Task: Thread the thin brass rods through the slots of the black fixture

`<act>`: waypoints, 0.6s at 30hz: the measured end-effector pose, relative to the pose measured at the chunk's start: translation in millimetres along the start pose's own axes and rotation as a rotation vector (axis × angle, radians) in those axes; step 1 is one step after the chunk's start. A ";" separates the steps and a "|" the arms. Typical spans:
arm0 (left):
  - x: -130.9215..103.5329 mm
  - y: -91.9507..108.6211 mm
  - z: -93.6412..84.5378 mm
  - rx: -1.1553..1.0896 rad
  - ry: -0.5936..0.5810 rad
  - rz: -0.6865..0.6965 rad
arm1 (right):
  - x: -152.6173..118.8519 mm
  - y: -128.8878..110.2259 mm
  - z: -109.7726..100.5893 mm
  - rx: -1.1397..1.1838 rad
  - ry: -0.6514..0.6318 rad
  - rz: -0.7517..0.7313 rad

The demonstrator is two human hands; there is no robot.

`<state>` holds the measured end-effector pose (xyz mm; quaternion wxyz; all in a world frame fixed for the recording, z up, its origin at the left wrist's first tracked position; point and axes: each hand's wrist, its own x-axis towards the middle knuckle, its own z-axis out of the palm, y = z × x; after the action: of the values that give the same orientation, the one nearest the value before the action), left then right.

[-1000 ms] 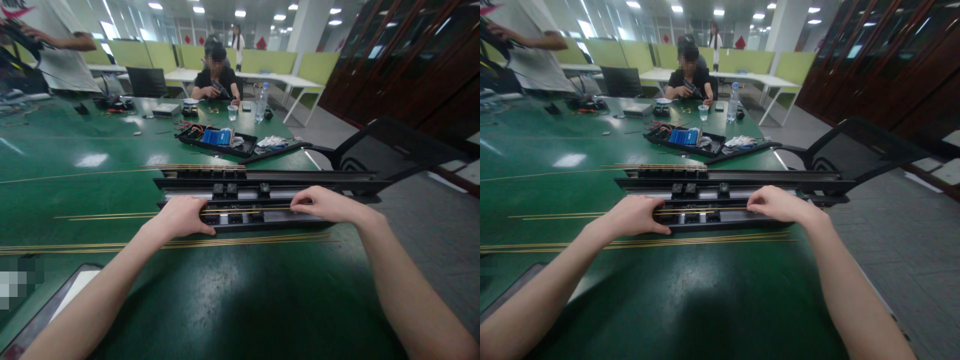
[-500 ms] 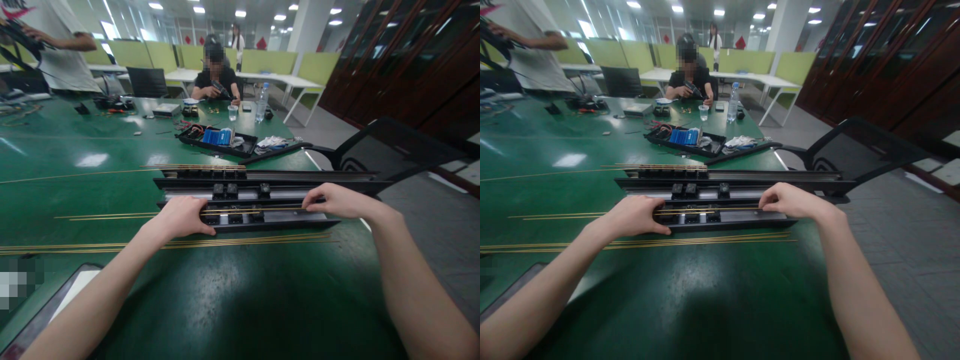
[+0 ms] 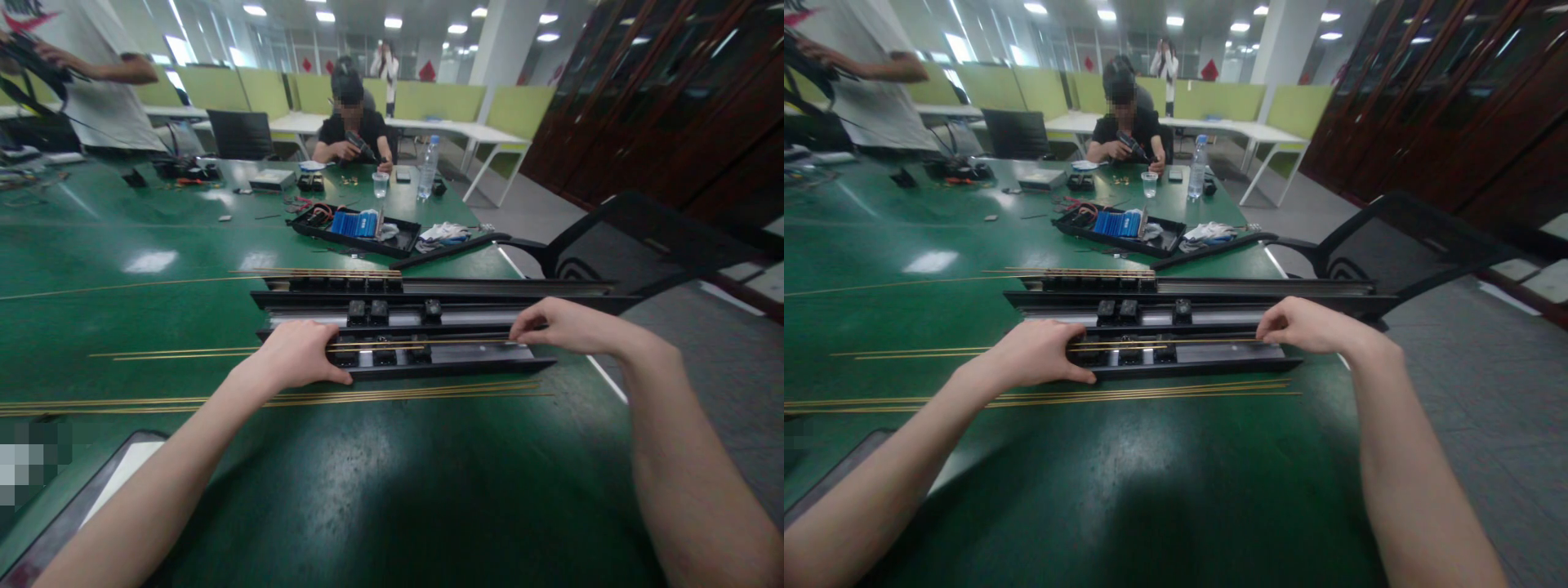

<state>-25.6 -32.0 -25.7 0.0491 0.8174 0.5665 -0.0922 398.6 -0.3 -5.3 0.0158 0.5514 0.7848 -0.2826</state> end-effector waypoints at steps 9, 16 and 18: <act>0.0 -1.0 1.6 0.019 0.017 0.016 | -3.2 9.0 -4.5 0.018 -0.003 0.039; -0.4 -1.5 1.0 -0.003 0.011 0.009 | -6.8 9.8 -5.9 0.030 0.040 0.070; -0.4 -1.0 0.4 -0.018 0.005 -0.005 | -5.4 11.9 -5.5 -0.007 0.057 0.086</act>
<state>-26.7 -32.1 -25.9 0.0548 0.8156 0.5696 -0.0853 412.7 0.4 -4.0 0.0073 0.5925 0.7614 -0.2630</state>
